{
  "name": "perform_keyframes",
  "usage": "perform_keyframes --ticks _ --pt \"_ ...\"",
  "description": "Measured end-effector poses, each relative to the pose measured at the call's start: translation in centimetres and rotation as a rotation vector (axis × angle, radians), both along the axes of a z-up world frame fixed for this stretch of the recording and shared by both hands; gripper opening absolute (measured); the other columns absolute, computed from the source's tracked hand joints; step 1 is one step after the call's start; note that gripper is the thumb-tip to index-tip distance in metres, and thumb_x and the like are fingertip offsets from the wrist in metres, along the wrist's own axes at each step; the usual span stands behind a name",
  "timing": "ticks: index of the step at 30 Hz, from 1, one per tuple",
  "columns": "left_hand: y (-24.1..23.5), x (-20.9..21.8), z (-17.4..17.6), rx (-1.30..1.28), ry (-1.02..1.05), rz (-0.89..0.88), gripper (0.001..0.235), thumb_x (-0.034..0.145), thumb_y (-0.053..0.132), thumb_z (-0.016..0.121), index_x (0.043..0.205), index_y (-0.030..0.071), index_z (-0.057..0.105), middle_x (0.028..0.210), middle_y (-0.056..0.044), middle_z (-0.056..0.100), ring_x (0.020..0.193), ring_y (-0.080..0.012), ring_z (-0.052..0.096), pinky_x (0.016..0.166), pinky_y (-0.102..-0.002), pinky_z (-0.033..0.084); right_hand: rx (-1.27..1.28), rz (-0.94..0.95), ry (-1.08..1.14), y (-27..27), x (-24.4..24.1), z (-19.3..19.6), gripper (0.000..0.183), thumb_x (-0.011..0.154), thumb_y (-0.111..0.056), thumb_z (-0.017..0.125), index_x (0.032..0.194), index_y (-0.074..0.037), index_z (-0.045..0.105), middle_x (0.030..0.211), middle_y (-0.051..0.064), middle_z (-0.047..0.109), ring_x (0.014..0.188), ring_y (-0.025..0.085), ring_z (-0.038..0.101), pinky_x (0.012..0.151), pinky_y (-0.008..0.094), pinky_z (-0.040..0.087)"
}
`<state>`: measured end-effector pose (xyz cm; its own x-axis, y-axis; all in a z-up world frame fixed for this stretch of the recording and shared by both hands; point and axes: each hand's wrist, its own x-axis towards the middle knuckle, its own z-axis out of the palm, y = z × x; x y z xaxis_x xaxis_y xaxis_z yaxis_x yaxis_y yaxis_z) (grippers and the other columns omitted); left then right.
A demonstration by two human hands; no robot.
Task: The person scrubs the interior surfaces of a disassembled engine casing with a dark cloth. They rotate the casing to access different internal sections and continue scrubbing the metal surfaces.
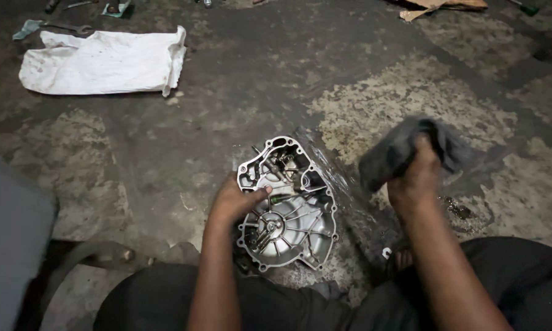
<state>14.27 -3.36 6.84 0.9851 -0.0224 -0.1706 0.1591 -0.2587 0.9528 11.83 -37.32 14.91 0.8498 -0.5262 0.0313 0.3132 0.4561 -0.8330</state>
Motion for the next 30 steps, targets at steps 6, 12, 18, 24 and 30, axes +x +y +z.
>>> perform_keyframes --ticks 6,12,18,24,30 --pt "-0.5 -1.6 3.1 0.34 -0.036 0.101 0.059 0.06 0.033 0.085 0.112 0.007 0.071 0.103 -0.016 0.078 0.095 -0.0301 0.074 0.084 -0.042 0.057 -0.087 -0.164 0.283 0.1 1.5 -4.7 0.035 0.094 -0.03 0.064 0.116 -0.003 0.066 0.102 0.006 0.07 0.085 0.02 0.067 0.075 0.038 0.056" --pt "-2.1 -2.4 7.6 0.741 -0.057 0.306 0.061 0.063 0.048 0.084 0.102 0.003 0.072 0.097 -0.024 0.074 0.094 -0.0436 0.071 0.084 -0.052 0.055 -0.141 -0.079 0.116 -1.3 1.8 -5.6 0.031 0.095 -0.033 0.063 0.102 -0.004 0.069 0.093 0.005 0.067 0.079 0.018 0.063 0.068 0.036 0.053" --pt "-0.8 -3.3 11.3 0.984 -0.259 0.244 0.053 0.068 0.038 0.079 0.104 0.001 0.068 0.091 -0.023 0.074 0.084 -0.0419 0.072 0.077 -0.051 0.057 -0.354 0.005 0.351 -0.1 2.6 -10.2 0.045 0.1 -0.041 0.065 0.086 0.001 0.066 0.08 0.008 0.058 0.066 0.018 0.049 0.057 0.037 0.04" --pt "-1.9 -3.0 11.6 1.073 -0.262 0.125 0.055 0.07 0.031 0.073 0.113 -0.002 0.065 0.089 -0.02 0.075 0.084 -0.0369 0.073 0.074 -0.047 0.058 -0.999 0.352 0.68 3.9 4.1 -15.7 0.06 0.091 -0.056 0.066 0.097 0.004 0.071 0.087 0.018 0.071 0.076 0.027 0.064 0.069 0.04 0.049" --pt "-3.1 -3.3 11.5 1.094 -0.232 0.089 0.065 0.068 0.03 0.075 0.12 -0.005 0.062 0.089 -0.019 0.075 0.083 -0.0335 0.074 0.072 -0.043 0.058 -1.074 0.444 0.483 8.5 2.5 -15.2 0.051 0.084 -0.046 0.07 0.108 -0.001 0.074 0.103 0.018 0.078 0.093 0.03 0.074 0.085 0.042 0.055"
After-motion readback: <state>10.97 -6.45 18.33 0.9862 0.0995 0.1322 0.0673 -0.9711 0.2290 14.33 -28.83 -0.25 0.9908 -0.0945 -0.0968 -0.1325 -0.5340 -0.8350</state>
